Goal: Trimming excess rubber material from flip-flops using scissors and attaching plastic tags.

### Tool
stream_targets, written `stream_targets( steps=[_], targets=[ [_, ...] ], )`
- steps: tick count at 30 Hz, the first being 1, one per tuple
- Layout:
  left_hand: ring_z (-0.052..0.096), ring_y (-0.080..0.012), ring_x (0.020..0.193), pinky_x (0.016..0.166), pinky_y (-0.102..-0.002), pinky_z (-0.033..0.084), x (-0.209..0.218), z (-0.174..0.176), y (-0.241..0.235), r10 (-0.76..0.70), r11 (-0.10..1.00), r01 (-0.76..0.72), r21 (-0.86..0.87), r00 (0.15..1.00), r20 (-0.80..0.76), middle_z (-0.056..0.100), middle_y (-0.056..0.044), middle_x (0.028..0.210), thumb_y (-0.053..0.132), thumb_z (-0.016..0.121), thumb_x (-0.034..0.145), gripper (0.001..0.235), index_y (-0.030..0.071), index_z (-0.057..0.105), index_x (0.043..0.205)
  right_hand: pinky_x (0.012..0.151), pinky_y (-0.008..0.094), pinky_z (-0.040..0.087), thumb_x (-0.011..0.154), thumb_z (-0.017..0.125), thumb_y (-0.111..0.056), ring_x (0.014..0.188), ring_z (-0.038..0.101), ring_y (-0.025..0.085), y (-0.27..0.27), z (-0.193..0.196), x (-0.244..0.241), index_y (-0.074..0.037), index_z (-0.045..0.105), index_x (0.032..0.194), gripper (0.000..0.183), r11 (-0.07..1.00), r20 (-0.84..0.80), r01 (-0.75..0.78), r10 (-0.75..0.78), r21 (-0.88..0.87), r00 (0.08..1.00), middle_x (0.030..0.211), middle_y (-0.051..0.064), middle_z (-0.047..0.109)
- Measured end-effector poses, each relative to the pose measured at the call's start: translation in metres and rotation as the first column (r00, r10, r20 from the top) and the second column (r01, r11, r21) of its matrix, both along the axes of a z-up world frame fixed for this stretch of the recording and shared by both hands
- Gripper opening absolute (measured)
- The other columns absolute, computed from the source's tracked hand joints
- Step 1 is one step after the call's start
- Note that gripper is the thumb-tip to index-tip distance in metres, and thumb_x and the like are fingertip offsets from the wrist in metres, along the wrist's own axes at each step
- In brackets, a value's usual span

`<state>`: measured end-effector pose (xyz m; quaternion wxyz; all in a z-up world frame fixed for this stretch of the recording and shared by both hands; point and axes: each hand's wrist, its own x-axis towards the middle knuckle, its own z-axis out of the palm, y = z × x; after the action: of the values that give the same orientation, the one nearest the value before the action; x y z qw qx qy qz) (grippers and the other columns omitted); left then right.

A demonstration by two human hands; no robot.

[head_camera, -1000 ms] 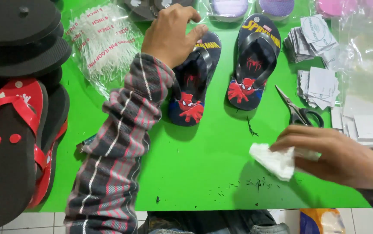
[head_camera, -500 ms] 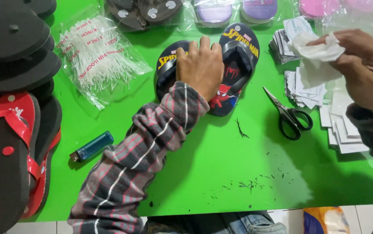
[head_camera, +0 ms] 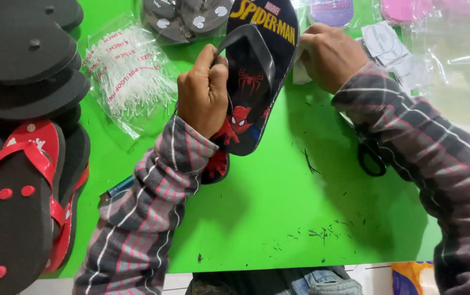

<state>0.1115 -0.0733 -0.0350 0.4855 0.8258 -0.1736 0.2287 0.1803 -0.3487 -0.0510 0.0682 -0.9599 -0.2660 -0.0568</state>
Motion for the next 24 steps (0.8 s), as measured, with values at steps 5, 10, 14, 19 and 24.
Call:
stream_targets(
  steps=[5, 10, 14, 19, 24],
  targets=[
    [0.032, -0.015, 0.056, 0.053, -0.04, 0.029, 0.001, 0.0, 0.002, -0.006, 0.999, 0.005, -0.046, 1.0, -0.02, 0.035, -0.001, 0.064, 0.015, 0.041, 0.105, 0.022, 0.01, 0.042, 0.084, 0.087, 0.041, 0.061, 0.103, 0.064, -0.009, 0.089, 0.071, 0.028, 0.021, -0.01, -0.033, -0.001, 0.073, 0.111, 0.014, 0.965, 0.107, -0.26, 0.262, -0.029, 0.959, 0.108, 0.016, 0.073],
    [0.032, -0.0161, 0.053, 0.051, -0.04, 0.03, -0.001, -0.002, -0.007, -0.035, 0.999, 0.035, -0.019, 0.999, -0.013, 0.034, -0.001, 0.06, 0.019, 0.044, 0.107, 0.025, 0.011, 0.04, 0.084, 0.092, 0.036, 0.058, 0.078, 0.08, -0.015, 0.106, 0.067, 0.024, 0.003, 0.011, -0.139, -0.017, 0.073, 0.125, 0.048, 0.9, -0.058, -0.421, 0.417, -0.112, 0.907, 0.127, 0.01, 0.071],
    [0.056, -0.0323, 0.047, 0.046, -0.046, 0.036, 0.005, -0.007, -0.024, -0.024, 0.999, 0.023, 0.043, 1.0, 0.014, 0.054, -0.01, 0.057, 0.025, 0.044, 0.104, 0.021, 0.009, 0.049, 0.091, 0.078, 0.032, 0.064, 0.083, 0.072, -0.006, 0.094, 0.07, 0.021, -0.009, 0.049, -0.199, -0.013, 0.076, 0.111, 0.03, 0.827, -0.353, -0.512, 0.563, 0.233, 0.747, 0.112, 0.008, 0.075],
    [0.057, -0.0507, 0.053, 0.047, -0.058, 0.034, 0.017, -0.021, -0.039, -0.019, 0.982, 0.028, 0.189, 0.999, -0.048, 0.059, -0.019, 0.056, 0.03, 0.045, 0.103, 0.024, 0.008, 0.048, 0.094, 0.087, 0.033, 0.065, 0.081, 0.075, -0.009, 0.1, 0.074, 0.025, -0.041, 0.052, -0.138, -0.01, 0.074, 0.116, 0.035, 0.912, -0.181, -0.395, 0.409, 0.105, 0.895, 0.123, 0.014, 0.071],
    [0.06, -0.0391, 0.054, 0.078, -0.05, 0.043, 0.018, -0.022, -0.045, 0.016, 0.873, 0.056, 0.485, 0.99, -0.142, 0.07, -0.011, 0.064, 0.032, 0.045, 0.103, 0.023, 0.01, 0.051, 0.096, 0.09, 0.042, 0.061, 0.087, 0.076, -0.015, 0.099, 0.074, 0.023, -0.03, 0.015, -0.089, -0.018, 0.073, 0.125, 0.038, 0.945, 0.045, -0.218, 0.236, -0.242, 0.971, 0.122, 0.009, 0.074]
  ],
)
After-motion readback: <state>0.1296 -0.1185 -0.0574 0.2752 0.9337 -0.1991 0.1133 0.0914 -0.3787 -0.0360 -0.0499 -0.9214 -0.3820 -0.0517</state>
